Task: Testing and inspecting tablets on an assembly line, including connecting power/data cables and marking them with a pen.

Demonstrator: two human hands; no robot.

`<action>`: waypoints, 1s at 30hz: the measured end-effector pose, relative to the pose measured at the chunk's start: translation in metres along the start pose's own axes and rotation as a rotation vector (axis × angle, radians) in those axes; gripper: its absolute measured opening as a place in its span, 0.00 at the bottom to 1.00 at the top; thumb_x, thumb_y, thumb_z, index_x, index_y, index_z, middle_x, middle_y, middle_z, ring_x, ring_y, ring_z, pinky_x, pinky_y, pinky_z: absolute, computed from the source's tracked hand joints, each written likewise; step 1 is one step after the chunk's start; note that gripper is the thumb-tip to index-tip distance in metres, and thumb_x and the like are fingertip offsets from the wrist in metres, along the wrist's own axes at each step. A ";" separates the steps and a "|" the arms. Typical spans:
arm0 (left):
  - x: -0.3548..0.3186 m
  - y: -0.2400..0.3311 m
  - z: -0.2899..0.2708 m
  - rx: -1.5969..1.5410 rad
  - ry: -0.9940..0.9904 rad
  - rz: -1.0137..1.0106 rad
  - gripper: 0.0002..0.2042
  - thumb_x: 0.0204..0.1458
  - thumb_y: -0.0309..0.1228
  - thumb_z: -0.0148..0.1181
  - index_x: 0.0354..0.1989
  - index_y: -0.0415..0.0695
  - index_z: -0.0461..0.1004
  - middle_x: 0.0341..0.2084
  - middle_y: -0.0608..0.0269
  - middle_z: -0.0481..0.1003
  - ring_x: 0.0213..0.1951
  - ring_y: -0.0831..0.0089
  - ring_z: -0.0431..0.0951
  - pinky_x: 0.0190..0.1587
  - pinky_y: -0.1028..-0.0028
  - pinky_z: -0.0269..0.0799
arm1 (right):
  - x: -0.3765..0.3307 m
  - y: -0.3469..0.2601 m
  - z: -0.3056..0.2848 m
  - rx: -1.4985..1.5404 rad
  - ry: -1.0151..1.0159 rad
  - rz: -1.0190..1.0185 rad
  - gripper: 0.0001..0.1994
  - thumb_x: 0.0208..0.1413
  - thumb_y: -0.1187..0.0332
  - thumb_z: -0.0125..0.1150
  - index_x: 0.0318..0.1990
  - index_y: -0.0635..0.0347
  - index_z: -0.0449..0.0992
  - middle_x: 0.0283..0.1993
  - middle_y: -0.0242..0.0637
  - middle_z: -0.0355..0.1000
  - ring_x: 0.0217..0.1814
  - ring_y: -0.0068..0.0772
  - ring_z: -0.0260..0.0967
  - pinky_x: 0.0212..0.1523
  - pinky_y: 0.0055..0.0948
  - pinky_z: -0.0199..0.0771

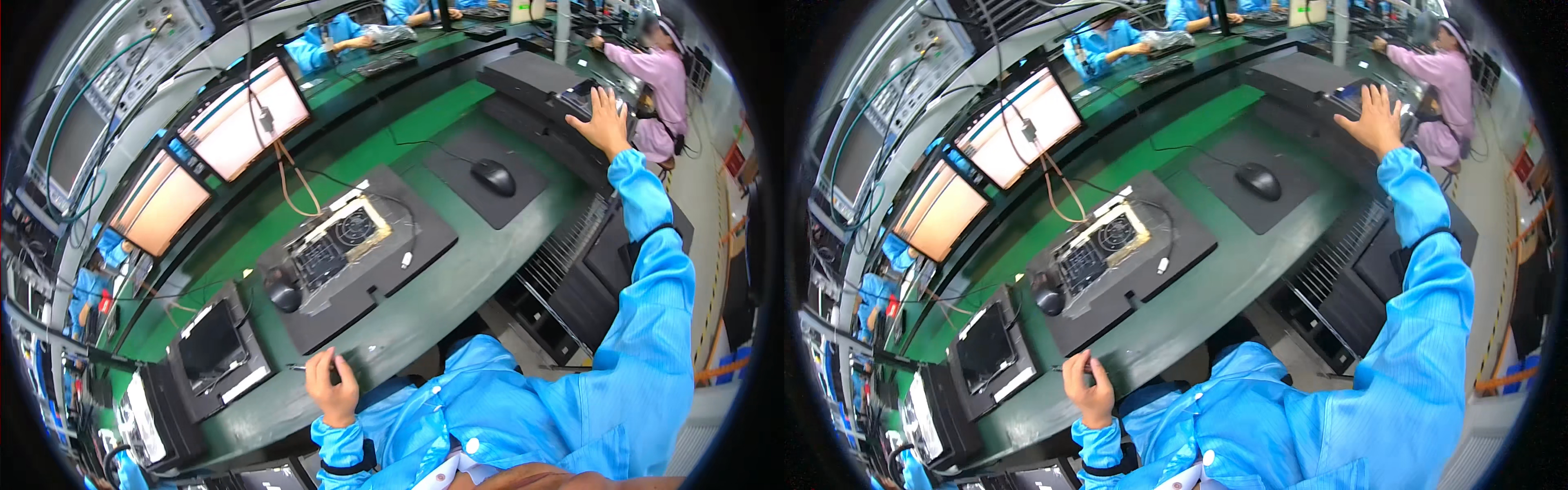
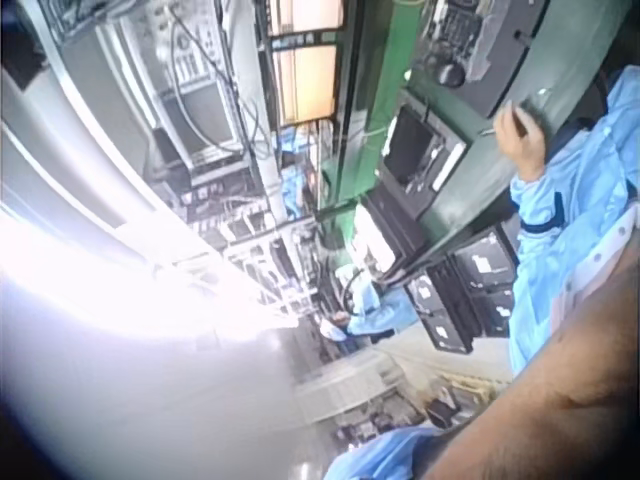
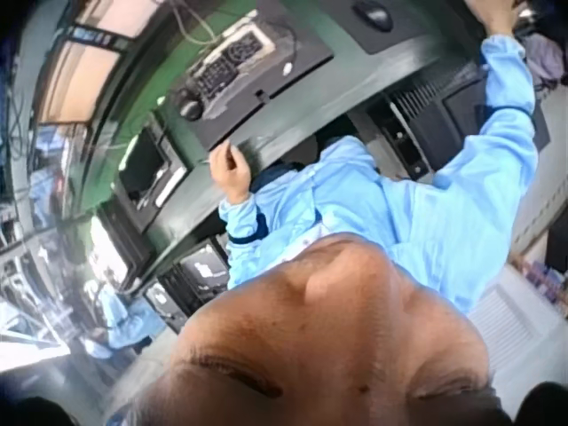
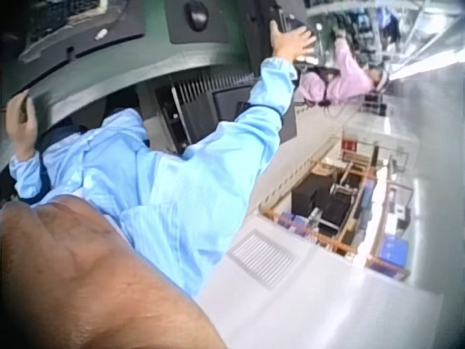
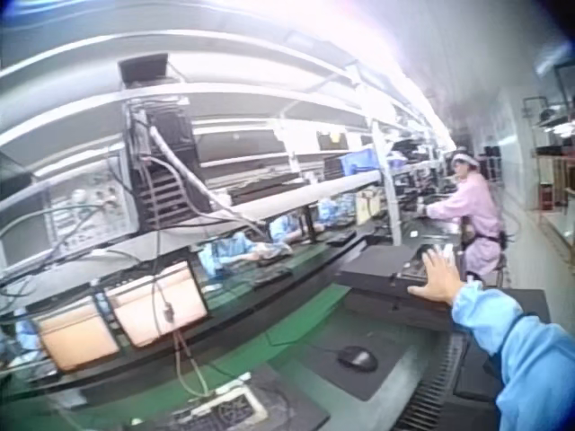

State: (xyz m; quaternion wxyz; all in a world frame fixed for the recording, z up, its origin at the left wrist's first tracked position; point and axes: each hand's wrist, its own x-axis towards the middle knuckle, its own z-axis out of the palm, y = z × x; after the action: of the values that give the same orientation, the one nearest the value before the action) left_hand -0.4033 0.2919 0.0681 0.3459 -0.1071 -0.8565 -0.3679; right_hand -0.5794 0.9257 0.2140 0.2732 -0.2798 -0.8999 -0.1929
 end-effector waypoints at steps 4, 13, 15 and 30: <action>0.000 0.000 0.000 0.013 -0.006 0.002 0.12 0.50 0.15 0.62 0.44 0.36 0.78 0.36 0.52 0.77 0.32 0.63 0.77 0.32 0.70 0.73 | 0.015 0.037 0.012 0.222 -0.272 -0.104 0.39 0.59 0.40 0.58 0.64 0.67 0.67 0.69 0.51 0.64 0.73 0.54 0.59 0.69 0.50 0.61; 0.006 0.040 -0.018 -0.075 -0.046 0.047 0.10 0.50 0.16 0.64 0.41 0.36 0.79 0.36 0.50 0.78 0.37 0.57 0.80 0.41 0.65 0.76 | -0.002 0.024 -0.024 0.049 0.329 -0.318 0.09 0.60 0.66 0.57 0.45 0.57 0.78 0.35 0.43 0.78 0.39 0.50 0.78 0.40 0.47 0.76; 0.013 0.059 -0.028 -0.251 -0.215 -0.130 0.11 0.52 0.18 0.63 0.44 0.35 0.79 0.39 0.50 0.79 0.42 0.58 0.81 0.46 0.66 0.76 | -0.025 0.006 -0.062 0.321 0.628 -0.461 0.09 0.58 0.71 0.61 0.46 0.58 0.80 0.39 0.41 0.80 0.40 0.47 0.77 0.42 0.43 0.76; 0.004 0.050 -0.049 -1.456 0.397 -1.002 0.10 0.57 0.23 0.58 0.47 0.39 0.78 0.44 0.54 0.82 0.53 0.59 0.80 0.62 0.58 0.71 | -0.205 -0.245 -0.120 0.957 -0.108 -1.194 0.17 0.58 0.67 0.65 0.53 0.62 0.78 0.65 0.48 0.67 0.73 0.53 0.58 0.75 0.56 0.50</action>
State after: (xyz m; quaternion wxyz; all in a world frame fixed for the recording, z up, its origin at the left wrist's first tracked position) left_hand -0.3594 0.2927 0.1225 0.1334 0.1513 -0.2831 -0.9376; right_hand -0.5400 0.5960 0.1369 0.1697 0.3933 -0.8960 0.1167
